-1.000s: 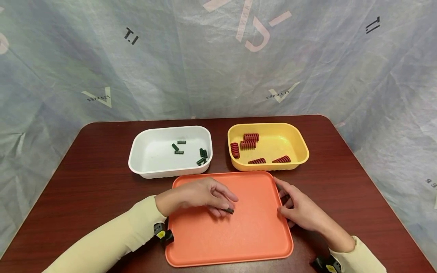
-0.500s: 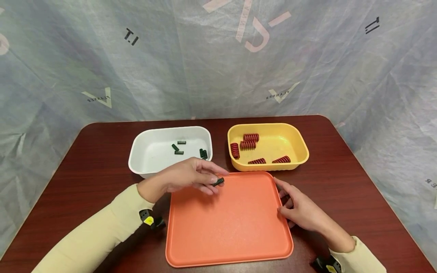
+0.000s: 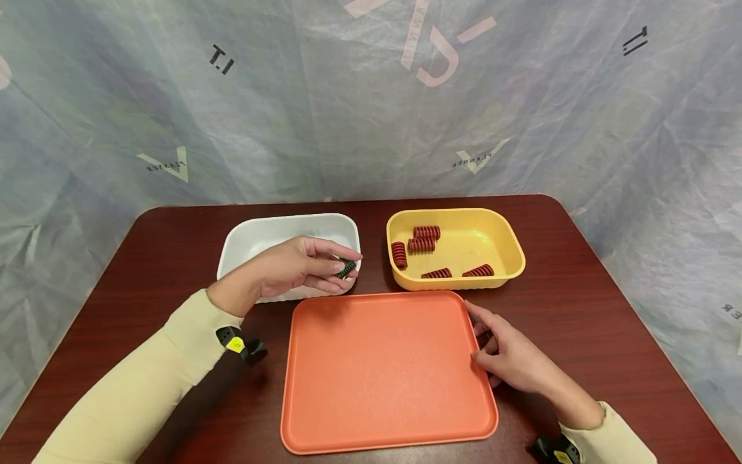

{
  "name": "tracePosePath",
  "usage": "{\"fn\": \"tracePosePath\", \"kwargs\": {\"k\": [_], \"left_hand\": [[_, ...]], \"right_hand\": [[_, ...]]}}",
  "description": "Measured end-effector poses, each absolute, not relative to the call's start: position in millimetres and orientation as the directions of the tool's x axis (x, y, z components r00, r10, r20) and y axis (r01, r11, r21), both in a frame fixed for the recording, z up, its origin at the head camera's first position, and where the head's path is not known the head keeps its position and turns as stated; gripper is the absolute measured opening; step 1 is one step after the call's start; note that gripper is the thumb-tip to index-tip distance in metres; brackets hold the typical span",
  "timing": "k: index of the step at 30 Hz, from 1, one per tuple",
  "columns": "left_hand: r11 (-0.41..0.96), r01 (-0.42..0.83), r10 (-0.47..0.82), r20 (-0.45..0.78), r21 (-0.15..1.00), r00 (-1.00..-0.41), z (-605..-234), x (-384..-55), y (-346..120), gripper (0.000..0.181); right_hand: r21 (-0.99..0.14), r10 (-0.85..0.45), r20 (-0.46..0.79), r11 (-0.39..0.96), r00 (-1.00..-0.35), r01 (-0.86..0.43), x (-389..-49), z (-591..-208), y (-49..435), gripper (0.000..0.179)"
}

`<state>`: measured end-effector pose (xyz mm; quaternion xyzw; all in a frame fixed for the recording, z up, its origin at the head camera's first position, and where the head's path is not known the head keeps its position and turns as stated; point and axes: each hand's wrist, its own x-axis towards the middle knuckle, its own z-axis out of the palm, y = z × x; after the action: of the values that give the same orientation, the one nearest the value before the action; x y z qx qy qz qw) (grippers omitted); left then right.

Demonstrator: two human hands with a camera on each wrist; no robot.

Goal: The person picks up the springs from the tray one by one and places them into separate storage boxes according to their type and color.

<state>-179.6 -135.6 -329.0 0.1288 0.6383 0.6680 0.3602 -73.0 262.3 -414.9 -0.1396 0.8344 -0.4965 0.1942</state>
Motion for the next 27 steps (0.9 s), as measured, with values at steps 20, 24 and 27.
{"fn": "tracePosePath", "kwargs": {"k": [20,24,27], "left_hand": [[0.134,-0.398,0.530,-0.405,0.907,-0.745,-322.5,-233.2,-169.3,0.046],[0.155,-0.423,0.509,-0.440,0.892,-0.740,-322.5,-243.1,-172.6,0.047],[0.164,-0.447,0.494,-0.466,0.879,-0.734,-324.6,-250.5,-175.3,0.047]], "right_hand": [[-0.884,-0.442,-0.218,0.468,-0.870,-0.016,-72.8,-413.0,261.6,0.085],[-0.881,-0.445,-0.220,0.472,-0.868,-0.018,-73.9,-412.3,262.6,0.085],[-0.882,-0.441,-0.226,0.471,-0.868,-0.009,-74.8,-412.3,263.3,0.085]]}}
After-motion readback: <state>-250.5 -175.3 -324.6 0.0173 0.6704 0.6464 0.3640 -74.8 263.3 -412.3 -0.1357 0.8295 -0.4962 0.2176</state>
